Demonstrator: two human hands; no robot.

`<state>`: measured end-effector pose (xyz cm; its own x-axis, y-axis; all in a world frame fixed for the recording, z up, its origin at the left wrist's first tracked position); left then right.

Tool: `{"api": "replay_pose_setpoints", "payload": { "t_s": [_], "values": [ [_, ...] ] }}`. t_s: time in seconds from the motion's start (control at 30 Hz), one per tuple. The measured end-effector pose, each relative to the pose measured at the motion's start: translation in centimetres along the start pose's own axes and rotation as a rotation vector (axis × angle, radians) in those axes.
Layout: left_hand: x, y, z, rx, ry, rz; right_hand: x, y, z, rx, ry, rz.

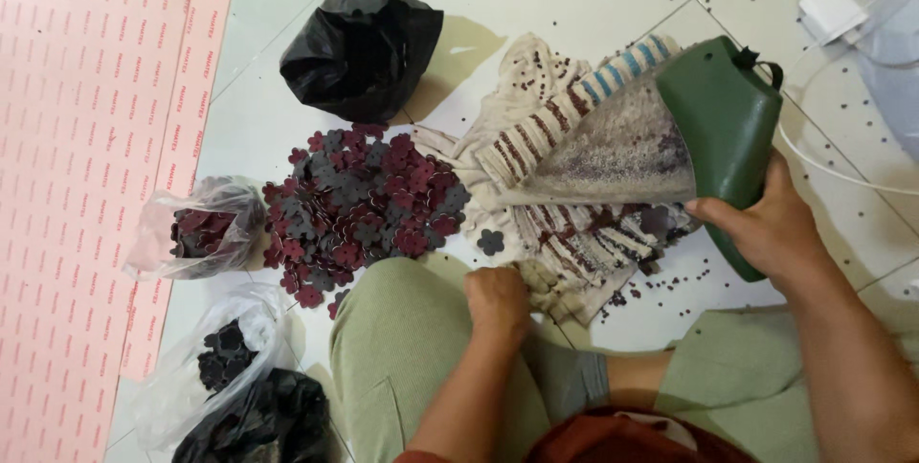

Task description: The person sits on the floor holding a green shoe upper on a last. They pick up flower-shaped fabric cutouts one at a time, apply glue to them with a small applicator, and press the flowers onto the surface of the shoe upper, building up a decorative layer of flowers.

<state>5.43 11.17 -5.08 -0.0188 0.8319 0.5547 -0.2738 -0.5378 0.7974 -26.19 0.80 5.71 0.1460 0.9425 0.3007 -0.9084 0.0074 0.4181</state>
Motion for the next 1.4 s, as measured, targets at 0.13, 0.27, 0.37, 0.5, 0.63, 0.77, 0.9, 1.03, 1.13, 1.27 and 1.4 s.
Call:
{"api": "replay_pose_setpoints", "payload": {
  "t_s": [0.13, 0.27, 0.37, 0.5, 0.63, 0.77, 0.9, 1.03, 1.13, 1.27, 1.4],
  "values": [
    [-0.4, 0.5, 0.6, 0.066, 0.025, -0.033, -0.3, -0.2, -0.3, 0.041, -0.052, 0.007],
    [-0.1, 3.3, 3.5, 0.081, 0.146, -0.123, -0.5, -0.2, -0.5, 0.074, -0.097, 0.01],
    [0.0, 5.5, 6.3, 0.208, 0.262, -0.306, -0.6, -0.4, -0.9, 0.053, -0.057, 0.022],
    [-0.3, 6.5, 7.0, 0.477, 0.299, -0.31, -0.8, -0.4, -1.7, 0.018, 0.066, 0.019],
    [-1.7, 6.0, 6.1, 0.386, 0.3, -0.29, -1.3, -0.3, -2.6, 0.136, 0.043, -0.008],
    [-2.4, 5.2, 7.8, 0.226, 0.499, -0.345, -1.5, -0.4, -3.0, 0.154, 0.092, -0.022],
    [-1.0, 3.6, 6.2, 0.15, 0.357, -0.115, -1.5, -0.5, -3.4, 0.206, 0.035, -0.037],
    [0.2, 1.3, 0.2, 0.091, 0.088, 0.099, -1.7, -0.4, -3.5, 0.196, 0.026, -0.029],
    [-1.1, 0.0, -1.2, 0.002, 0.06, 0.114, -1.7, -0.4, -3.0, 0.222, 0.096, -0.046],
    [-1.7, -1.0, -0.8, 0.026, 0.082, 0.095, -1.2, -1.0, -1.8, 0.499, -0.004, -0.056],
    [-1.3, 0.0, -1.2, 0.048, 0.042, 0.13, -0.5, -1.4, -0.8, 0.584, 0.008, -0.079]
  ]
}}
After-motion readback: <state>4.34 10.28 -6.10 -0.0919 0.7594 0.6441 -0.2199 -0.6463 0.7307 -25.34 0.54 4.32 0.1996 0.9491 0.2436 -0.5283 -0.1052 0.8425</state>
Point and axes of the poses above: each hand's wrist, its own x-axis away from the middle knuckle, its own y-axis out of the back of the hand, z = x × y, the point moved 1 cm from there along -x, towards the middle knuckle, and after that the axes turned 10 degrees about -x, right-handed, at the moved point
